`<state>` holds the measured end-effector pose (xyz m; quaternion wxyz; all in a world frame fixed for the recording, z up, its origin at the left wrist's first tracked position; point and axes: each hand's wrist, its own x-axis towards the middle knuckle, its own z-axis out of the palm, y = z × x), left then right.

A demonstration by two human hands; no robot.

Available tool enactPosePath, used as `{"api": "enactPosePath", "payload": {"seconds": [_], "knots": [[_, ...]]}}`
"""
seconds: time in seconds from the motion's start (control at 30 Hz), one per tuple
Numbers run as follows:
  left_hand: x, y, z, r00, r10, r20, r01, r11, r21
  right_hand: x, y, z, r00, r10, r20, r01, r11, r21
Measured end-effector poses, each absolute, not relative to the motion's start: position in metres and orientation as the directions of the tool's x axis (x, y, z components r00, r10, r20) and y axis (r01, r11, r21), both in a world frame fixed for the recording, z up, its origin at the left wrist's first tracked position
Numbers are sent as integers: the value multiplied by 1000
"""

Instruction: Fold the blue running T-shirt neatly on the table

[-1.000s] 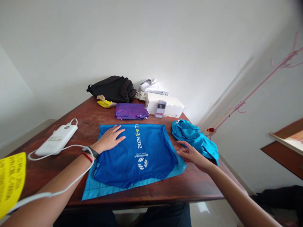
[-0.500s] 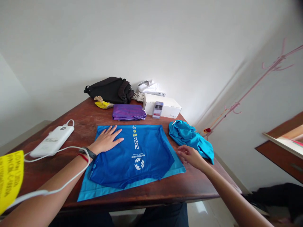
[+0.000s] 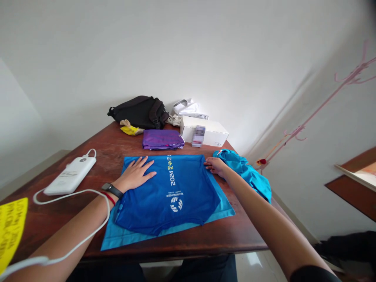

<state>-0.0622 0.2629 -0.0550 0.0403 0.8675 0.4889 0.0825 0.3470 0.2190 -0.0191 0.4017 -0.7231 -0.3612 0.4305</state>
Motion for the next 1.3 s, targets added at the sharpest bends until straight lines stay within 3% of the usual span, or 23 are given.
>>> {"api": "enactPosePath", "payload": {"seconds": [0.33, 0.57, 0.83, 1.0, 1.1, 1.2, 1.3], "knots": [[-63, 264, -55, 522, 848, 90, 833, -530, 161, 353, 243, -27, 345, 896, -278, 202, -360, -911], [-63, 265, -56, 520, 850, 86, 836, -527, 152, 354, 241, -22, 261, 950, -172, 190, -225, -956], [-64, 265, -53, 517, 851, 91, 825, -524, 212, 354, 238, -27, 278, 931, -236, 138, -281, -950], [-73, 271, -42, 463, 852, 246, 723, -523, 452, 353, 244, -28, 328, 916, -231, 118, -282, -952], [-87, 279, -28, 205, 906, 369, 601, -415, 683, 354, 244, -29, 364, 903, -229, 144, -297, -944], [-106, 289, -14, -101, 949, 299, 453, -224, 863, 353, 244, -31, 396, 892, -219, 216, -322, -922], [-122, 295, -6, -249, 958, 143, 213, -90, 973, 350, 245, -34, 420, 887, -190, 330, -345, -879]]}}
